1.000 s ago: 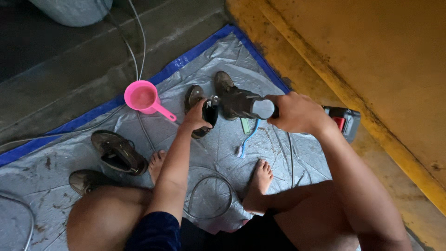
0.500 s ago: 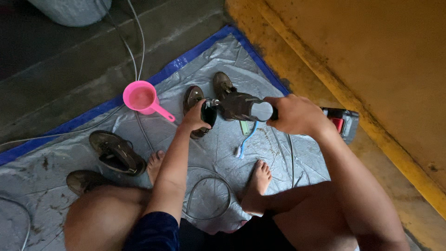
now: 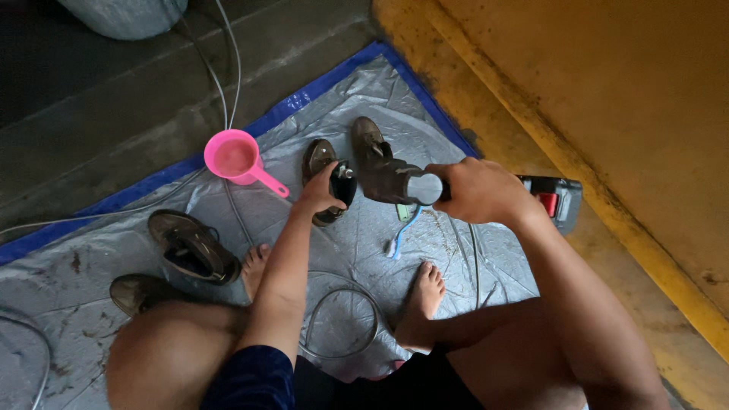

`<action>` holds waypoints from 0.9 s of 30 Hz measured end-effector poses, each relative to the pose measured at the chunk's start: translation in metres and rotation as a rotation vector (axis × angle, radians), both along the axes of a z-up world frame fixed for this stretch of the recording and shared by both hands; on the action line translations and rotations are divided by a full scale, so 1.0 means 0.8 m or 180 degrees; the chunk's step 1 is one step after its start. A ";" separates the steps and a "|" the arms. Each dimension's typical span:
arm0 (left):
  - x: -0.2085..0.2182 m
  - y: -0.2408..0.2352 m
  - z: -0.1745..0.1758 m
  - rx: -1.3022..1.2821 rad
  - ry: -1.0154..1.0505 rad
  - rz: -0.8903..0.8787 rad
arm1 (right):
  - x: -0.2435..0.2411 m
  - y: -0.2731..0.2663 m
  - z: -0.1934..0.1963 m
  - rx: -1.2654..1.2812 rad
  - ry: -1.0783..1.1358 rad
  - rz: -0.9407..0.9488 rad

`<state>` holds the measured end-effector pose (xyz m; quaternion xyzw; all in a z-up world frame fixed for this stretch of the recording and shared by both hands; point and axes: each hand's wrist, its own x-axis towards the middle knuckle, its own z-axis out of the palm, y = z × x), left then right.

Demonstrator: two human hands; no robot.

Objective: The person sits on a plastic sheet and uses a handheld steam cleaner to clean a pair of brown shoes. They then use a toothbrush to scrub the shoes after dipping it into a pink cup of water.

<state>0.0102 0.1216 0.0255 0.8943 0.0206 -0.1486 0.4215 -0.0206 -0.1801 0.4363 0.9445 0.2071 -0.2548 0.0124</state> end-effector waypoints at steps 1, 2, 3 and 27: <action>-0.001 0.001 -0.001 -0.0003 0.0003 0.0013 | 0.000 -0.001 -0.001 -0.0003 0.0003 0.0013; -0.002 0.002 -0.003 -0.0045 -0.0038 0.0024 | 0.000 -0.001 -0.001 0.0004 0.0038 0.0016; -0.003 0.003 -0.003 -0.0085 -0.0081 0.0033 | 0.000 -0.002 -0.002 0.0012 0.0071 0.0017; -0.020 0.016 0.016 0.0050 -0.0063 -0.0337 | -0.009 0.000 0.014 -0.0067 0.0189 0.0223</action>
